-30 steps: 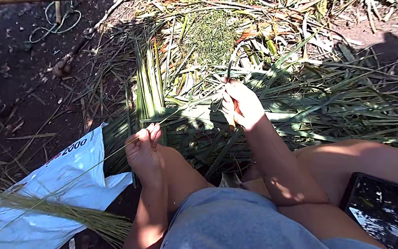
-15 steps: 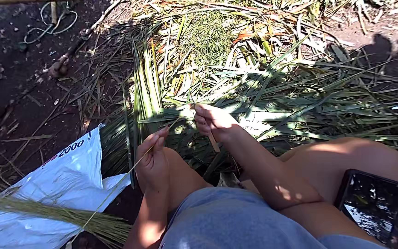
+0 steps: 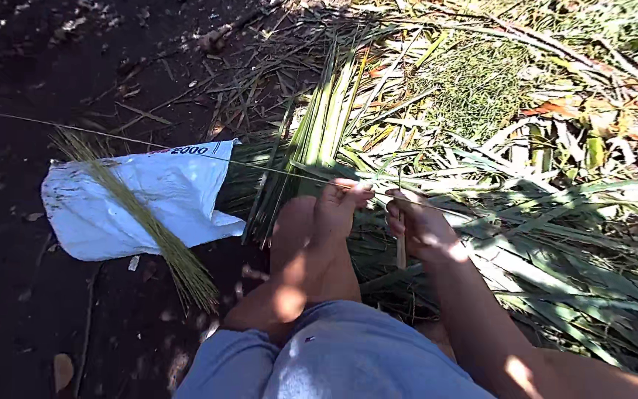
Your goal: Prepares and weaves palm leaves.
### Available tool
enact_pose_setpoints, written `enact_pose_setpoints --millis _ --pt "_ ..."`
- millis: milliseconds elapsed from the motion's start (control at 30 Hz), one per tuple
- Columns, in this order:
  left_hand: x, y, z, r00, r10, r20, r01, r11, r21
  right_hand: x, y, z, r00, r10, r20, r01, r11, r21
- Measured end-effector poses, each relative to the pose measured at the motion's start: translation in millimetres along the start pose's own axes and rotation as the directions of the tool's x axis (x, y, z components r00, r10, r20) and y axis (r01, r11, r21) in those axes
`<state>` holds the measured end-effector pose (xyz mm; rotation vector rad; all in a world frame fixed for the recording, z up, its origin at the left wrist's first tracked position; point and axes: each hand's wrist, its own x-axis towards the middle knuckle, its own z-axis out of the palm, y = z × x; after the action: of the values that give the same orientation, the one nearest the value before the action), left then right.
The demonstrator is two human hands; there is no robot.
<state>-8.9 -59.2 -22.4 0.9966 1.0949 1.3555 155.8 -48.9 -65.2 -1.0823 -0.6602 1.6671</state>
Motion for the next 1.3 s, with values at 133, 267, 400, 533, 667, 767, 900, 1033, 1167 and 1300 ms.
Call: enact_pose_setpoints --millis 133,267,400,533,667,767,900,1033,1167,1300 --pt "16.8 10.3 -50.8 0.971 0.136 -0.196 -0.141 0.99 -0.009 11.6 9.9 -16.7 0.998 -0.055 0.021 0.058 0.973 -0.224" --pt "35.0 20.9 -195.5 0.734 0.27 -0.623 -0.058 0.939 0.339 41.1 26.1 -82.0 0.984 0.075 -0.16 -0.105 0.976 -0.19" --pt "-8.8 -9.3 -328.5 0.566 0.158 -0.809 0.506 0.709 0.492 48.0 66.8 -140.3 0.908 0.143 -0.394 -0.202 0.973 -0.112" --pt "-46.3 -25.0 -400.1 0.451 0.065 -0.89 0.809 0.392 0.439 42.0 91.5 -166.8 0.807 0.247 -0.537 -0.33 0.942 -0.064" --pt "-48.6 -25.1 -438.8 0.319 0.125 -0.94 0.889 0.304 0.342 41.1 98.8 -180.7 0.772 0.278 -0.571 -0.343 0.939 -0.007" --pt "-30.4 -41.8 -418.1 0.411 0.09 -0.907 0.856 0.304 0.417 38.5 102.2 -182.1 0.762 0.301 -0.573 -0.346 0.938 0.033" --pt "-4.9 -115.2 -362.9 0.587 -0.274 -0.762 0.806 0.289 0.517 29.8 111.7 -171.6 0.737 0.315 -0.598 -0.382 0.924 0.016" --pt "17.1 -180.6 -325.0 0.625 -0.513 -0.588 0.769 0.275 0.577 23.3 110.2 -164.3 0.709 0.355 -0.61 -0.457 0.889 -0.014" --pt "36.5 -199.7 -299.7 0.634 -0.529 -0.564 0.729 0.164 0.665 20.0 109.5 -168.0 0.702 0.362 -0.614 -0.463 0.886 -0.007" --pt "43.7 -192.2 -280.6 0.709 -0.467 -0.528 0.651 0.146 0.745 17.8 115.2 -168.3 0.687 0.341 -0.642 -0.432 0.902 0.016"
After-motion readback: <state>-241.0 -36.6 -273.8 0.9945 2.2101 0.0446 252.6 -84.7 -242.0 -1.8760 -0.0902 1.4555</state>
